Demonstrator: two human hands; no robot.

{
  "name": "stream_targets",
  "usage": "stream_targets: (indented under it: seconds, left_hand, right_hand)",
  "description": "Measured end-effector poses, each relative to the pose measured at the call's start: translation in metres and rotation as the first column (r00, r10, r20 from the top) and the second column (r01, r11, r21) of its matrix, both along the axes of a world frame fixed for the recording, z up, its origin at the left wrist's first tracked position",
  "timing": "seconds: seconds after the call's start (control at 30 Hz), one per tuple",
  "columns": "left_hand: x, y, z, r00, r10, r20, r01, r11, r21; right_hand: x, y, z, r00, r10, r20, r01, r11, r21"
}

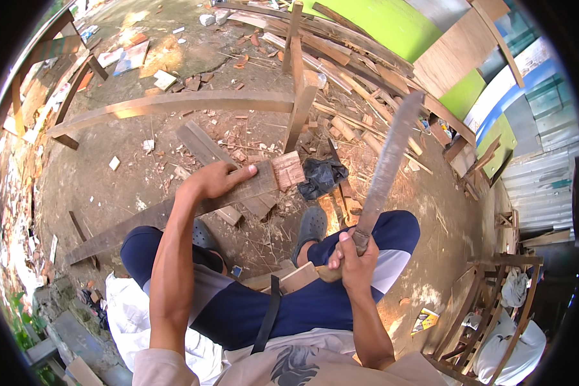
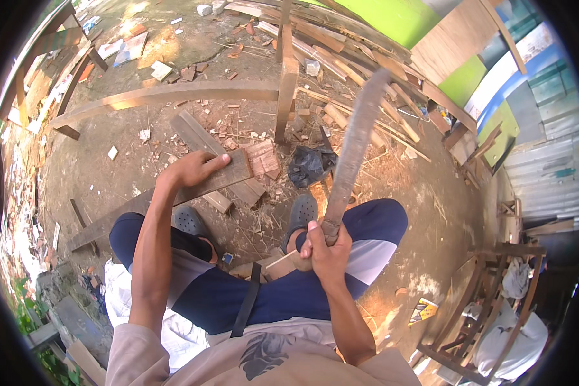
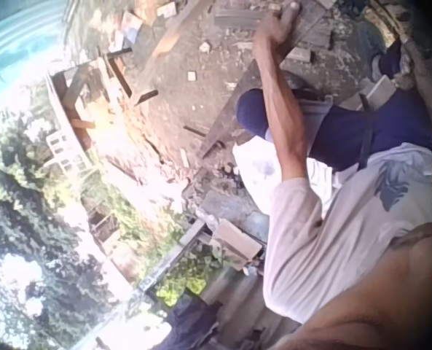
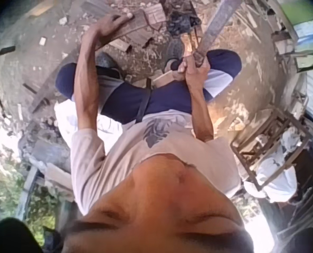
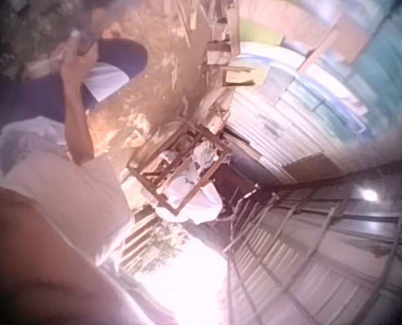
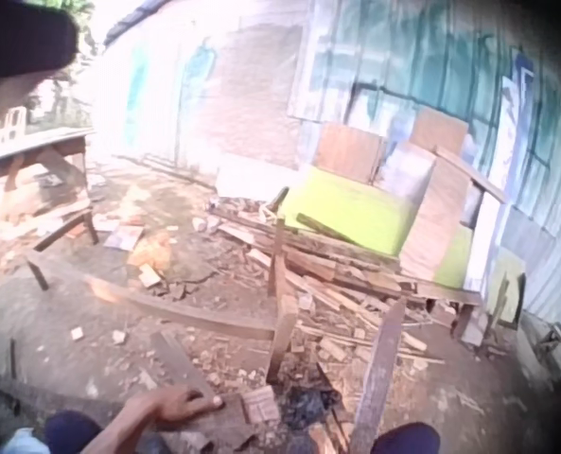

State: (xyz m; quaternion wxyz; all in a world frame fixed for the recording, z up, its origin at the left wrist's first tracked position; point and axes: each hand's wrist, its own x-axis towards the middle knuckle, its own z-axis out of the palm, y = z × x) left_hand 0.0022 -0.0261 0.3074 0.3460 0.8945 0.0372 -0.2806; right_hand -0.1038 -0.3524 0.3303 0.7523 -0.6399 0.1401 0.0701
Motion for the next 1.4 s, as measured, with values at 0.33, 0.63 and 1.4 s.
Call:
stream_targets:
  seconds: [0.33, 0.63, 1.4]
  left_hand:
    - [0.000, 0.001, -0.006, 0.999, 0.027, 0.028, -0.028, 0.999, 0.016]
    - [-0.003, -0.001, -0.002, 0.999, 0.017, 0.042, -0.018, 1.000, 0.024]
    - [0.004, 0.000, 0.004, 0.999, -0.028, 0.038, 0.027, 0.999, 0.036]
  right_hand:
    - [-0.003, 0.003, -0.005, 0.995, 0.046, 0.090, -0.041, 0.997, -0.062]
    - [-0.010, -0.003, -0.008, 0.984, 0.163, -0.072, -0.170, 0.981, -0.097]
    - [-0.007, 0.014, 0.011, 0.921, 0.302, -0.246, -0.345, 0.925, -0.157]
